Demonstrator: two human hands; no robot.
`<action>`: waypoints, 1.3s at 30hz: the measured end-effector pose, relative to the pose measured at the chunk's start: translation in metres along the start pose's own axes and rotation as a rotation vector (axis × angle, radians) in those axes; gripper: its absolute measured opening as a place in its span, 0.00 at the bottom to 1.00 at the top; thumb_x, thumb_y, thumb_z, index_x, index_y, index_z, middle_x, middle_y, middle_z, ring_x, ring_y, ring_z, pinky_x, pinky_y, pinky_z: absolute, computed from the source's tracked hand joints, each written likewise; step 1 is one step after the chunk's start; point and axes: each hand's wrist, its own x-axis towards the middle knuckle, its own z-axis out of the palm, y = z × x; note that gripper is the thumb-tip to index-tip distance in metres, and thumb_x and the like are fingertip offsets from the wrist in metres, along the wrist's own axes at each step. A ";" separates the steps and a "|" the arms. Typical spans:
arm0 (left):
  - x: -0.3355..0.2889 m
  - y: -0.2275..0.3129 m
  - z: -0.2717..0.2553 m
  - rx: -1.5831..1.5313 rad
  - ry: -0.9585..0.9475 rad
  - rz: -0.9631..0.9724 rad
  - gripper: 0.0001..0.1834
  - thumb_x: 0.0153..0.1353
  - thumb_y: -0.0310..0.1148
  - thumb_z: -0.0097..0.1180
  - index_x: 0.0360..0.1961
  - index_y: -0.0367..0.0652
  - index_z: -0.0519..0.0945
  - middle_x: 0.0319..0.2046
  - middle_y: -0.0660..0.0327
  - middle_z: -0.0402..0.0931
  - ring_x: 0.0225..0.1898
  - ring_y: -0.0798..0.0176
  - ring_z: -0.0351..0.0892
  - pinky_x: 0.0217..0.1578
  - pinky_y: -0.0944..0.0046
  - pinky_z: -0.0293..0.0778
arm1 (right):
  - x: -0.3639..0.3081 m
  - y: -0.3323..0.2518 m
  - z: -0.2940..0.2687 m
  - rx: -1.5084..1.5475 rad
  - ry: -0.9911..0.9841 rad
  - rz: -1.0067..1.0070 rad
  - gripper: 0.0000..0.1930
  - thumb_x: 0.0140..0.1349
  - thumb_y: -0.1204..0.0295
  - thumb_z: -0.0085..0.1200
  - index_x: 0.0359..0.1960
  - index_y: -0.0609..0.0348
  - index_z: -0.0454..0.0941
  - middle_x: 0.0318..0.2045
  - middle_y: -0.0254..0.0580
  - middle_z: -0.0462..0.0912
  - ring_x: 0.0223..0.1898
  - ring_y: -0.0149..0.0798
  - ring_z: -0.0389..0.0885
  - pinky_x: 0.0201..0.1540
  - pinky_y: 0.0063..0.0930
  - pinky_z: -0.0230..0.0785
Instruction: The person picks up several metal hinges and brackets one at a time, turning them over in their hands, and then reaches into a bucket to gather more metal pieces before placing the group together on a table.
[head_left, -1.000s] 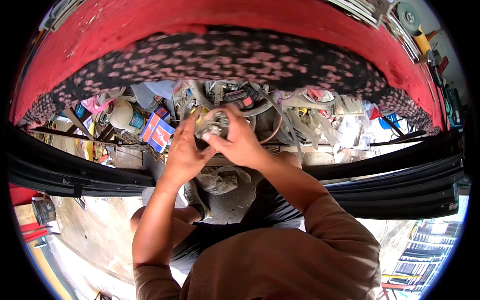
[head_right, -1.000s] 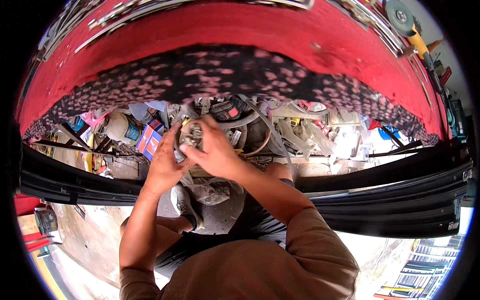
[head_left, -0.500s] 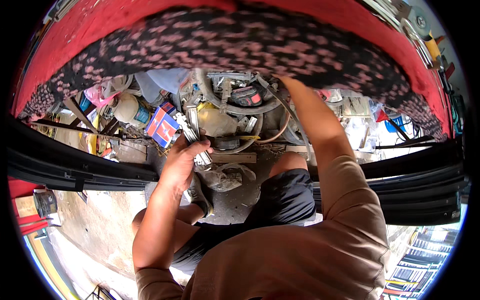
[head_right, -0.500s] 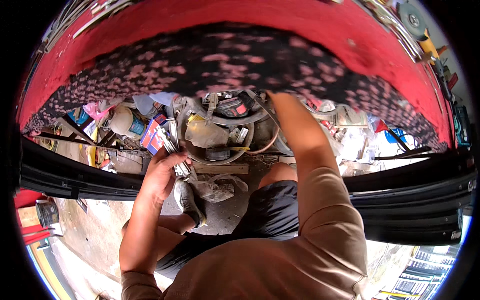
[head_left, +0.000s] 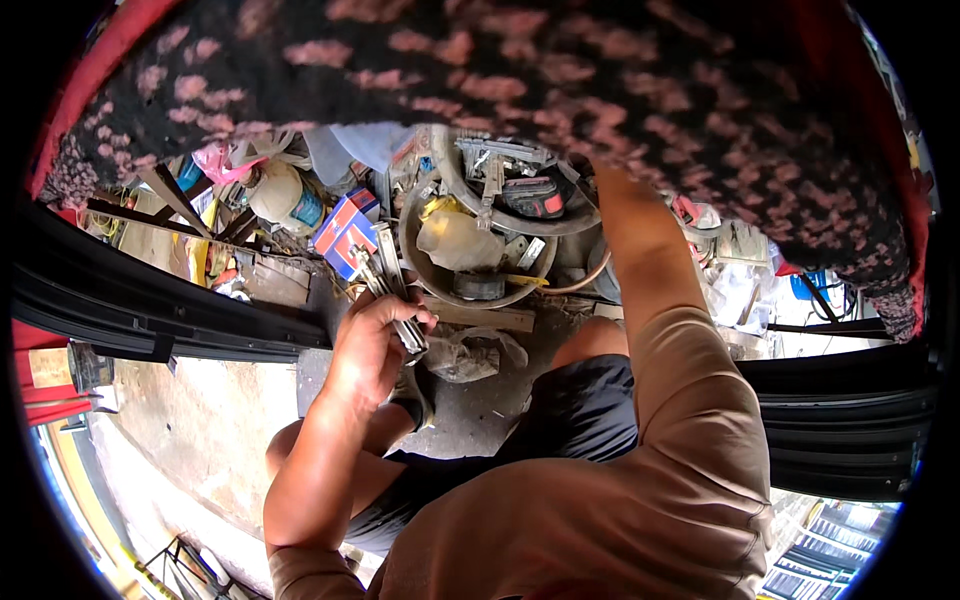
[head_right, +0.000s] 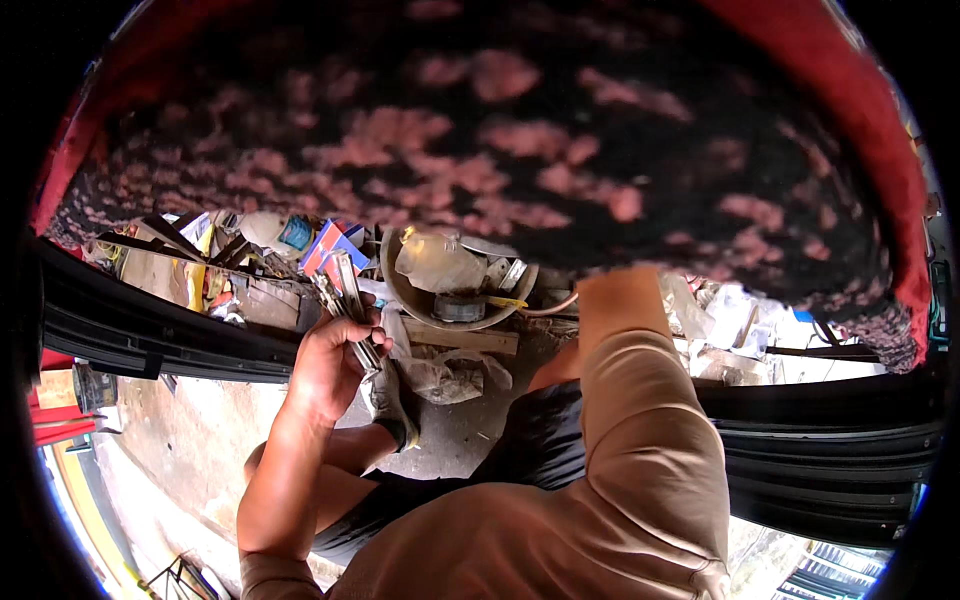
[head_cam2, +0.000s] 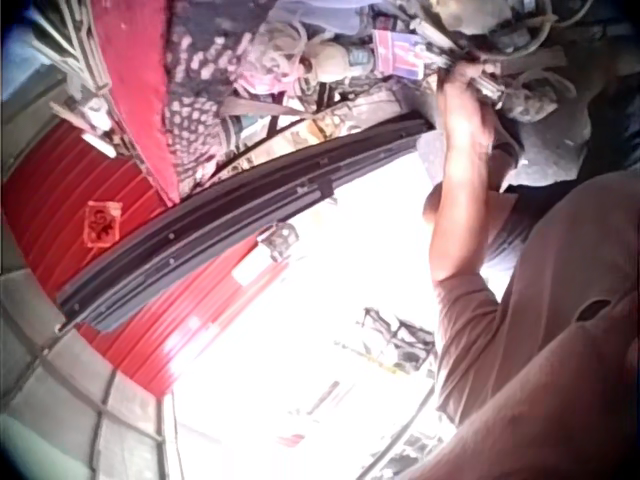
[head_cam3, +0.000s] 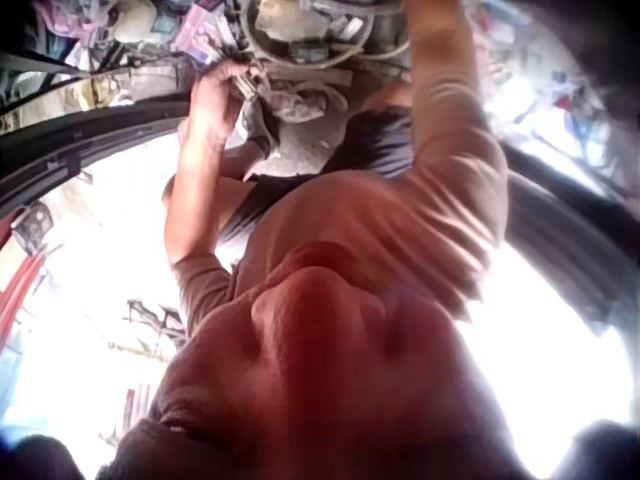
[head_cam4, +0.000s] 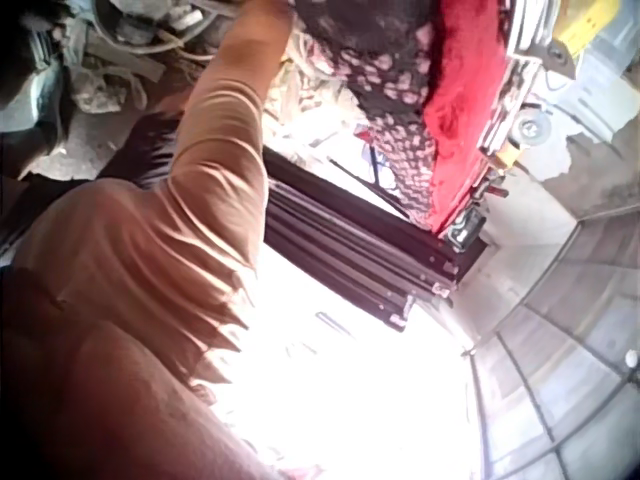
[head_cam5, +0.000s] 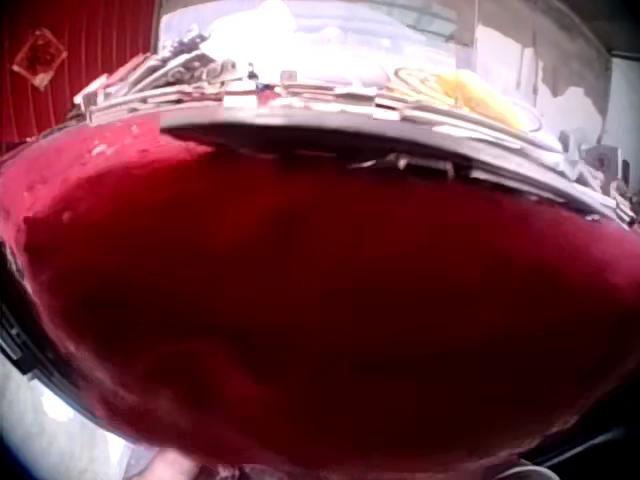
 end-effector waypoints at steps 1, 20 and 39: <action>0.002 0.000 0.001 0.004 -0.006 0.003 0.18 0.57 0.20 0.59 0.51 0.34 0.77 0.38 0.57 0.80 0.36 0.58 0.84 0.42 0.60 0.81 | 0.001 0.001 -0.001 0.001 0.007 -0.006 0.27 0.72 0.48 0.55 0.52 0.62 0.85 0.45 0.53 0.89 0.47 0.48 0.88 0.56 0.40 0.76; 0.011 -0.007 0.011 0.033 -0.036 -0.036 0.18 0.61 0.21 0.55 0.53 0.33 0.78 0.41 0.59 0.80 0.38 0.62 0.82 0.48 0.57 0.82 | -0.032 0.028 -0.035 1.599 0.175 -0.042 0.09 0.74 0.68 0.62 0.44 0.61 0.86 0.40 0.36 0.88 0.42 0.31 0.86 0.46 0.24 0.76; 0.016 -0.003 0.020 -0.001 -0.096 -0.032 0.19 0.62 0.23 0.55 0.56 0.34 0.76 0.40 0.59 0.80 0.38 0.62 0.83 0.47 0.56 0.84 | -0.135 -0.019 -0.108 1.856 -0.011 -0.312 0.07 0.76 0.69 0.57 0.45 0.59 0.81 0.44 0.38 0.88 0.44 0.31 0.86 0.49 0.27 0.80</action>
